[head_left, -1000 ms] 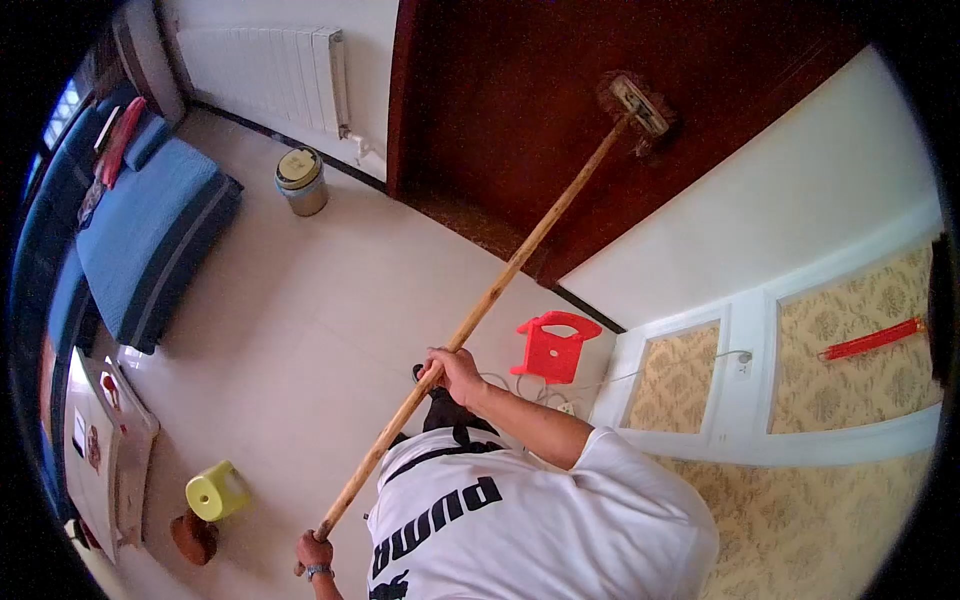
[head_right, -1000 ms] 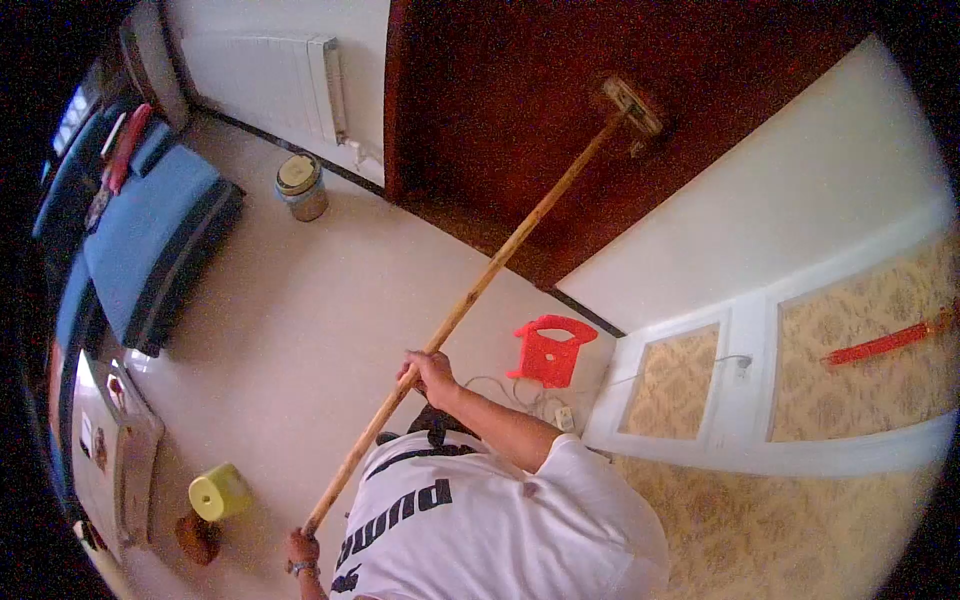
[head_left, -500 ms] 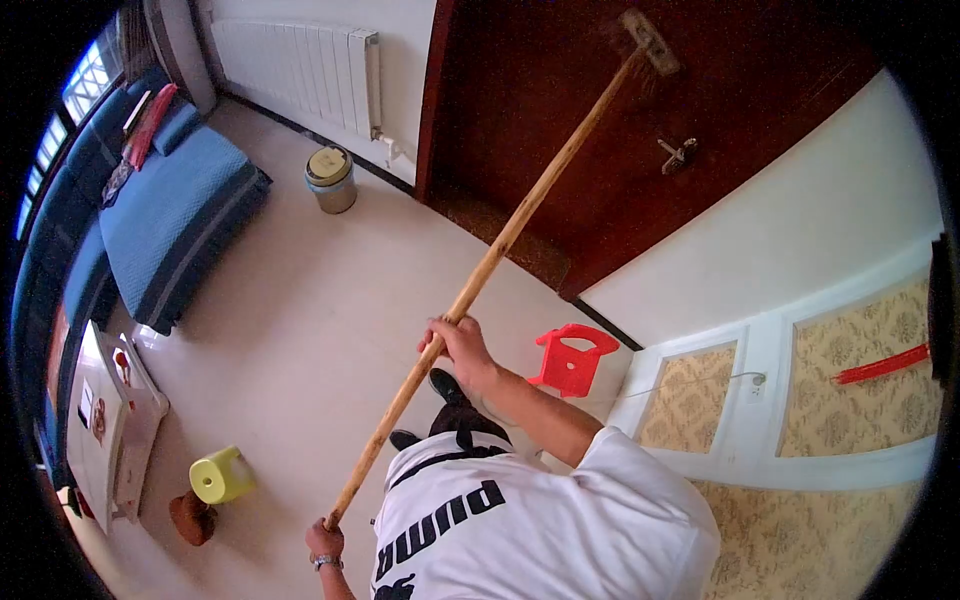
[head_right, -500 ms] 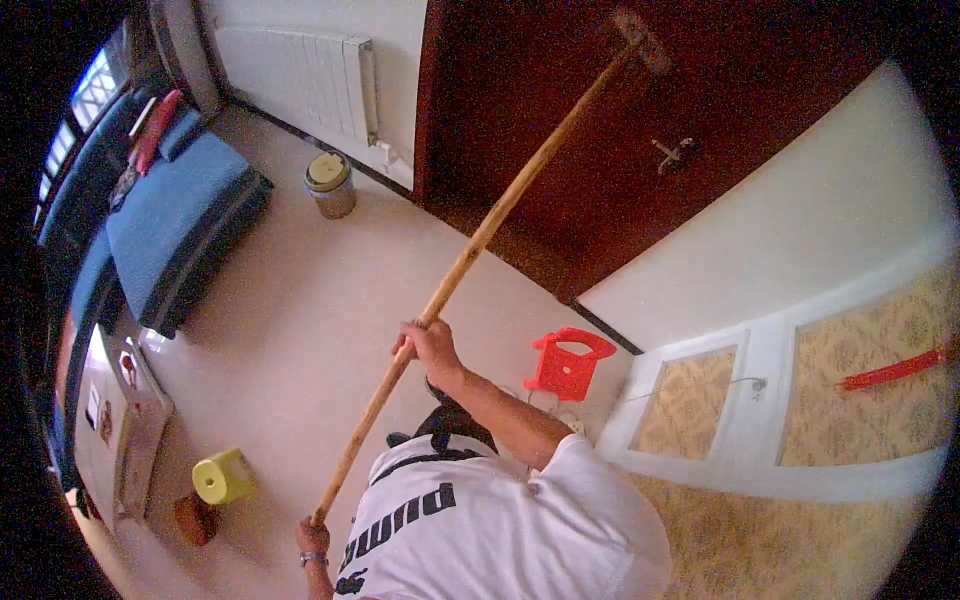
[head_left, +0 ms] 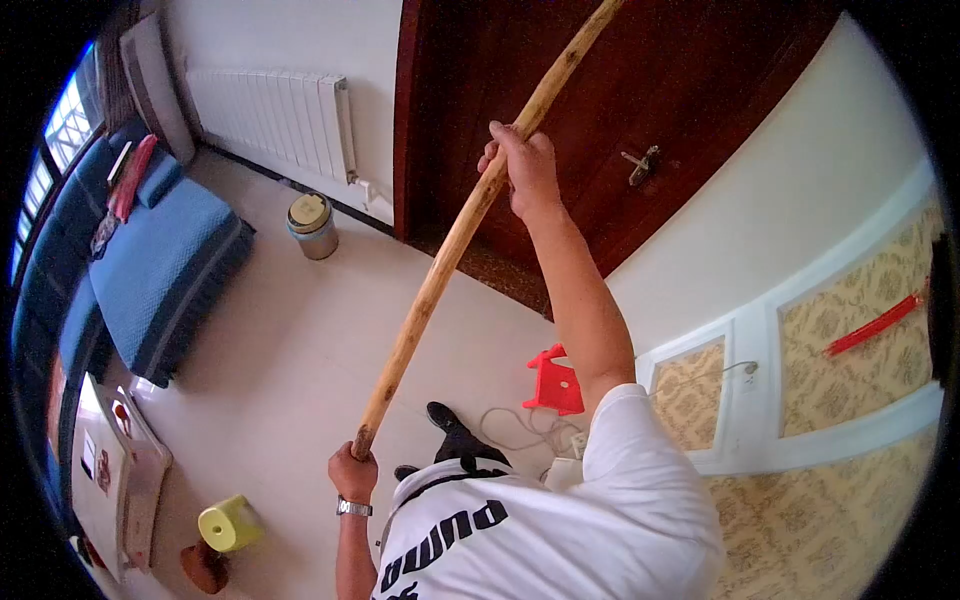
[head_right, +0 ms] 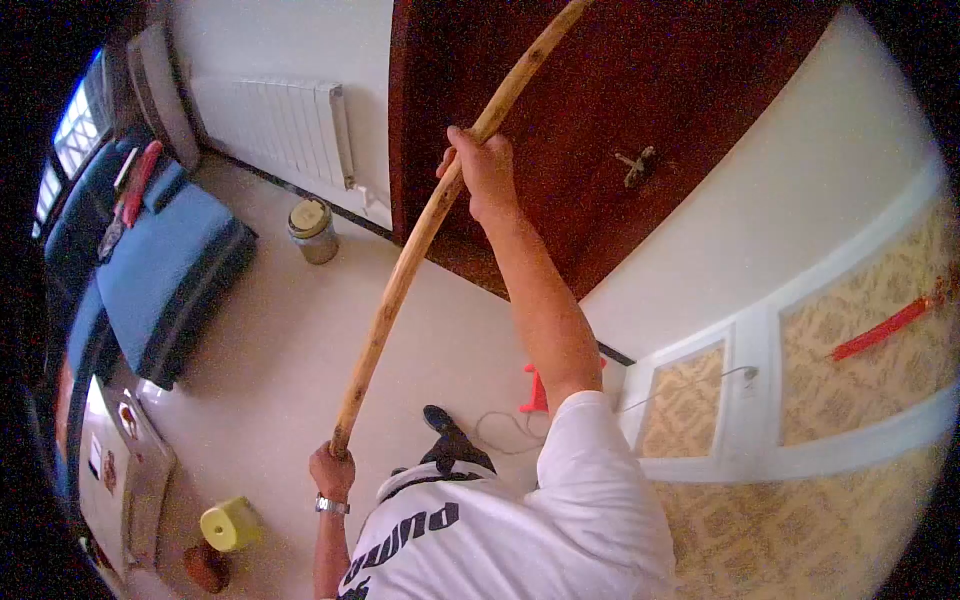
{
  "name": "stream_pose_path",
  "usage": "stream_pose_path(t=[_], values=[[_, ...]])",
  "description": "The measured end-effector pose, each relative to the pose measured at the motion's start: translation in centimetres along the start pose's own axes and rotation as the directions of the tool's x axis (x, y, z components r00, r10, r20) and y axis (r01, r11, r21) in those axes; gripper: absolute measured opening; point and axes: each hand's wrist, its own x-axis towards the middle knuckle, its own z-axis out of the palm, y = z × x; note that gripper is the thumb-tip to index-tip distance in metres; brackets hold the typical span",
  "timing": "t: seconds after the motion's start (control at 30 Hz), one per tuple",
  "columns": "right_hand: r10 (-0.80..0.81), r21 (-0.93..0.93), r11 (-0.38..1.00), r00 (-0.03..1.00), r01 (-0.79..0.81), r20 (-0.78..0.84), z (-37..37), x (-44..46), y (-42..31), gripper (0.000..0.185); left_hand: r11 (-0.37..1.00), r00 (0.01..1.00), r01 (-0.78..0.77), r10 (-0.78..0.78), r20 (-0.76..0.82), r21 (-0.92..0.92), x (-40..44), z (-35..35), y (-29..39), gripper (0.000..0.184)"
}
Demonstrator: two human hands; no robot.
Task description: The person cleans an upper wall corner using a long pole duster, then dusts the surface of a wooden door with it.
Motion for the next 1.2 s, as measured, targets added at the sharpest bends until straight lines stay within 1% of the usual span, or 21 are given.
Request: stream_pose_path(t=[0.03, 0.13, 0.23, 0.3, 0.37, 0.43, 0.47, 0.5, 0.53, 0.57, 0.6, 0.67, 0.7, 0.73, 0.77, 0.83, 0.93, 1.0, 1.07, 1.17, 1.2], values=[[-0.004, 0.004, 1.000, 1.000, 0.004, -0.003, -0.1, 0.2, 0.5, 0.022, 1.000, 1.000, -0.005, 0.005, -0.002, 0.003, 0.3, 0.0, -0.2, 0.010], [-0.042, -0.134, 0.990, 0.997, 0.050, 0.062, -0.6, -0.2, 3.8, 0.029, 0.998, 0.992, 0.062, -0.065, 0.111, 0.031, -0.5, 0.6, -2.8, 0.010], [0.053, -0.171, 0.985, 0.990, -0.031, 0.128, -0.8, -3.6, 8.3, 0.025, 0.992, 0.978, 0.097, -0.110, 0.179, 0.081, -3.1, 1.6, -6.9, 0.010], [0.028, -0.208, 0.978, 0.989, 0.003, 0.146, -1.0, -6.8, 12.7, 0.025, 0.971, 0.927, 0.231, -0.239, 0.291, 0.060, -5.8, 1.5, -9.7, 0.011], [0.177, -0.194, 0.968, 0.981, -0.159, 0.081, -1.0, -10.8, 17.9, 0.023, 0.966, 0.921, 0.182, -0.233, 0.312, 0.185, -9.0, 1.9, -13.6, 0.012], [0.216, -0.117, 0.972, 0.973, -0.206, 0.076, -0.6, -15.2, 21.8, 0.021, 0.932, 0.876, 0.230, -0.324, 0.359, 0.280, -12.4, 1.2, -16.7, 0.014], [0.344, -0.094, 0.937, 0.935, -0.337, 0.081, -0.4, -17.3, 23.1, 0.022, 0.919, 0.848, 0.283, -0.374, 0.376, 0.274, -14.7, 1.3, -19.8, 0.015], [0.376, -0.063, 0.926, 0.925, -0.373, 0.052, -0.3, -19.3, 25.5, 0.022, 0.901, 0.816, 0.338, -0.424, 0.393, 0.270, -16.5, 1.3, -22.0, 0.015], [0.375, -0.144, 0.921, 0.924, -0.362, 0.071, -0.6, -20.9, 27.6, 0.025, 0.899, 0.827, 0.307, -0.414, 0.381, 0.311, -17.7, 0.0, -21.7, 0.016], [0.454, -0.016, 0.891, 0.890, -0.454, 0.046, 0.4, -22.5, 27.3, 0.028, 0.895, 0.839, 0.275, -0.402, 0.367, 0.351, -18.8, -1.6, -21.4, 0.016], [0.497, -0.028, 0.868, 0.865, -0.497, 0.067, 0.2, -23.8, 28.8, 0.027, 0.892, 0.838, 0.285, -0.410, 0.361, 0.352, -19.5, -2.6, -21.2, 0.016], [0.544, -0.042, 0.839, 0.833, -0.543, 0.100, 0.0, -25.2, 31.2, 0.027, 0.840, 0.787, 0.414, -0.524, 0.324, 0.352, -20.9, -4.0, -21.3, 0.013], [0.620, -0.032, 0.784, 0.780, -0.620, 0.084, 0.0, -25.8, 32.1, 0.023, 0.834, 0.784, 0.424, -0.534, 0.317, 0.354, -21.2, -4.2, -21.4, 0.013], [0.691, -0.022, 0.722, 0.720, -0.691, 0.066, 0.2, -26.0, 32.5, 0.019, 0.810, 0.768, 0.429, -0.560, 0.311, 0.399, -21.5, -4.5, -21.4, 0.014], [0.695, -0.023, 0.718, 0.715, -0.696, 0.072, 0.2, -26.2, 32.9, 0.019, 0.785, 0.751, 0.430, -0.585, 0.306, 0.445, -21.9, -4.8, -21.3, 0.014], [0.815, -0.024, 0.580, 0.579, -0.814, 0.025, 0.2, -26.3, 33.6, 0.020, 0.787, 0.744, 0.425, -0.585, 0.323, 0.446, -21.9, -5.4, -20.8, 0.015], [0.847, -0.093, 0.529, 0.531, -0.844, 0.006, 0.0, -26.6, 34.9, 0.020, 0.803, 0.732, 0.389, -0.567, 0.378, 0.452, -21.4, -6.2, -19.8, 0.017], [0.841, -0.087, 0.539, 0.540, -0.838, 0.003, 0.2, -27.0, 34.0, 0.020, 0.813, 0.721, 0.357, -0.553, 0.418, 0.460, -21.9, -6.0, -20.0, 0.020], [0.829, -0.075, 0.557, 0.559, -0.827, 0.004, 0.5, -26.8, 32.5, 0.020, 0.810, 0.669, 0.373, -0.573, 0.474, 0.453, -22.4, -5.3, -21.4, 0.023], [0.735, -0.110, 0.679, 0.671, -0.726, 0.100, 0.6, -26.3, 28.1, 0.017, 0.845, 0.710, 0.360, -0.523, 0.472, 0.395, -22.8, -4.3, -22.3, 0.023], [0.737, -0.108, 0.676, 0.669, -0.729, 0.095, 0.5, -25.9, 27.1, 0.017, 0.832, 0.733, 0.311, -0.518, 0.440, 0.460, -22.3, -3.4, -22.4, 0.015]])
